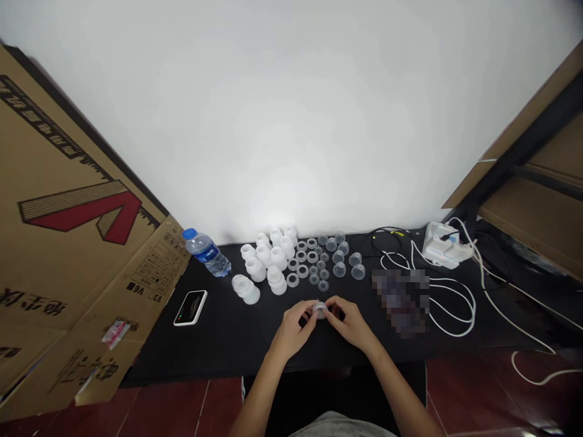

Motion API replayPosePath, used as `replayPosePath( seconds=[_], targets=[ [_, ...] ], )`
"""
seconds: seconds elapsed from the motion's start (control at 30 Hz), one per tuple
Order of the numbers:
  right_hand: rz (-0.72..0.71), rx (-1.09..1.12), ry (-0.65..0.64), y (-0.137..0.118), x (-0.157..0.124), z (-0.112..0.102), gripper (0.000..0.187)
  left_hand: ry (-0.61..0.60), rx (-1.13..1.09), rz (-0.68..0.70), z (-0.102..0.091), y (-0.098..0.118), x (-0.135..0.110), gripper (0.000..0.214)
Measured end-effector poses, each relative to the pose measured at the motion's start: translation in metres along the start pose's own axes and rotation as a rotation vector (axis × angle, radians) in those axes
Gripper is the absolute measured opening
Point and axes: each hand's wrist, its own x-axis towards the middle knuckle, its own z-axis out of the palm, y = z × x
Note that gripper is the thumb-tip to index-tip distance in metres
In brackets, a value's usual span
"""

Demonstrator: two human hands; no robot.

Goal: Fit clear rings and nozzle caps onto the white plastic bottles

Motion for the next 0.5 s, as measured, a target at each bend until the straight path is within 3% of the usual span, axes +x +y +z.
replayPosePath(
  seconds=[0.27,0.5],
  targets=[
    [-0.007,-0.042,0.011,0.0077,-0.0023,0.0103,0.005,-0.015,0.060,-0.005,0.0023,0.0017,-0.0007,0.026],
    [-0.058,-0.113,-0.001,0.0032,-0.0054,0.0105,0.005,-0.009,0.123,0.011,0.0016,0.0039,-0.0013,0.021]
  ],
)
